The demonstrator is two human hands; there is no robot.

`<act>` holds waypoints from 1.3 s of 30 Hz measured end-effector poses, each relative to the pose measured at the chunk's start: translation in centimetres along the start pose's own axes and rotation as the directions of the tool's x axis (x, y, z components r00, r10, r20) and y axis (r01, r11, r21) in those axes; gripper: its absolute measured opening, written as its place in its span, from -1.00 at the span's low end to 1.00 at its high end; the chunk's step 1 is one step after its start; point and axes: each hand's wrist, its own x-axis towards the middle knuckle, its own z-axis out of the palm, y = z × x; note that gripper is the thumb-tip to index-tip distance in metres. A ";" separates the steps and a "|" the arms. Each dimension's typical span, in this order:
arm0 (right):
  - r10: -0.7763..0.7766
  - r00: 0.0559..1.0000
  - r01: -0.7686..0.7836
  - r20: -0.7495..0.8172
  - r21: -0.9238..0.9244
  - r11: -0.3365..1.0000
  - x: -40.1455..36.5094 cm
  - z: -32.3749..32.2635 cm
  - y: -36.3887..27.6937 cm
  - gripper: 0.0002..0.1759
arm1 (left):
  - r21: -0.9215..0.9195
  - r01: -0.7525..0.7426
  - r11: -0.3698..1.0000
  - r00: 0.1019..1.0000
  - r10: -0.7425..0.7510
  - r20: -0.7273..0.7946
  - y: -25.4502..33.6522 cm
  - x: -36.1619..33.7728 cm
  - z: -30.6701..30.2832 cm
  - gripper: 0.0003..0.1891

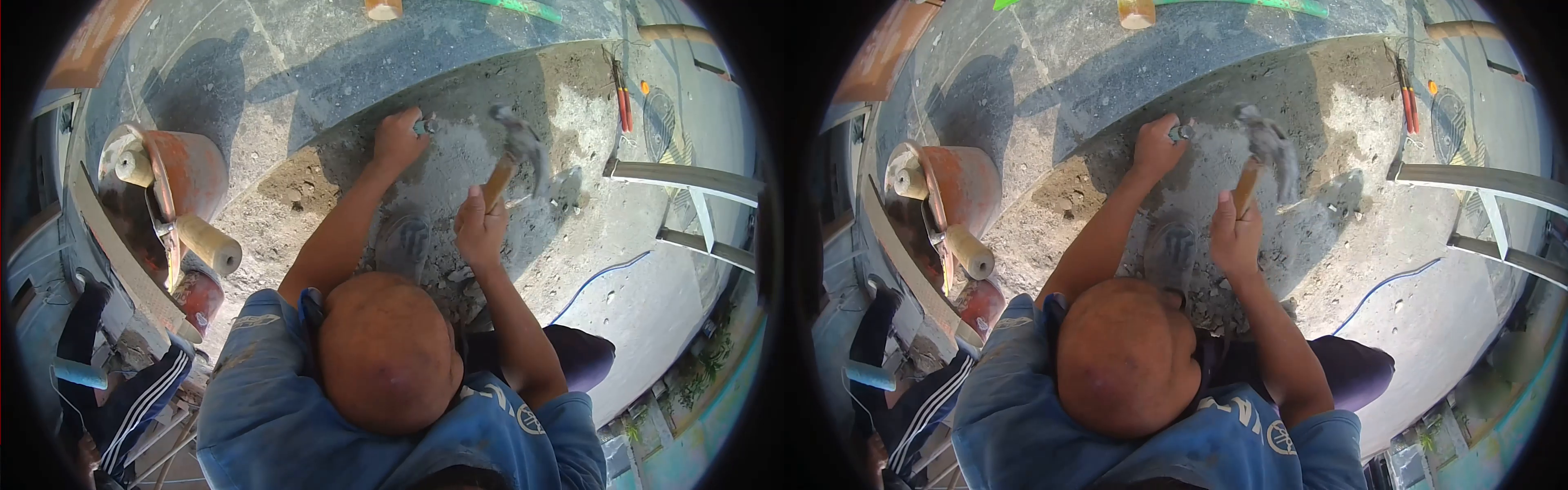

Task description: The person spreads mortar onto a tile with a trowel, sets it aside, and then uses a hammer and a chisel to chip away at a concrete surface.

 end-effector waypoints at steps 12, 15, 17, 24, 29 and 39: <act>-0.209 0.873 0.401 -0.440 0.406 0.821 1.9 -3.2 -10.3 -0.51 | 0.014 -0.053 0.998 0.997 0.054 -0.060 0.3 0.3 0.1 -0.67; 0.181 0.980 -0.149 0.085 -0.296 0.943 -0.4 -0.4 2.0 -0.56 | 0.028 -0.055 0.998 0.996 0.057 -0.074 0.5 0.9 0.1 -0.65; 0.147 0.989 -0.137 0.033 -0.213 0.967 0.5 -1.7 -1.0 -0.58 | 0.044 -0.029 0.999 0.996 0.033 -0.078 0.4 0.6 0.2 -0.64; -0.171 0.905 0.320 -0.390 0.358 0.878 2.0 -3.0 -11.1 -0.59 | 0.039 -0.017 0.999 0.999 0.019 -0.036 0.8 0.7 -0.1 -0.69; 0.078 0.987 -0.034 0.140 -0.292 0.956 -0.4 -0.1 -0.6 -0.58 | -0.015 -0.084 0.996 0.995 0.083 -0.046 0.4 1.2 0.3 -0.72; -0.132 0.898 0.318 -0.420 0.414 0.853 1.8 -1.1 -8.8 -0.65 | 0.077 0.023 0.997 0.999 -0.020 -0.034 0.7 0.7 0.2 -0.70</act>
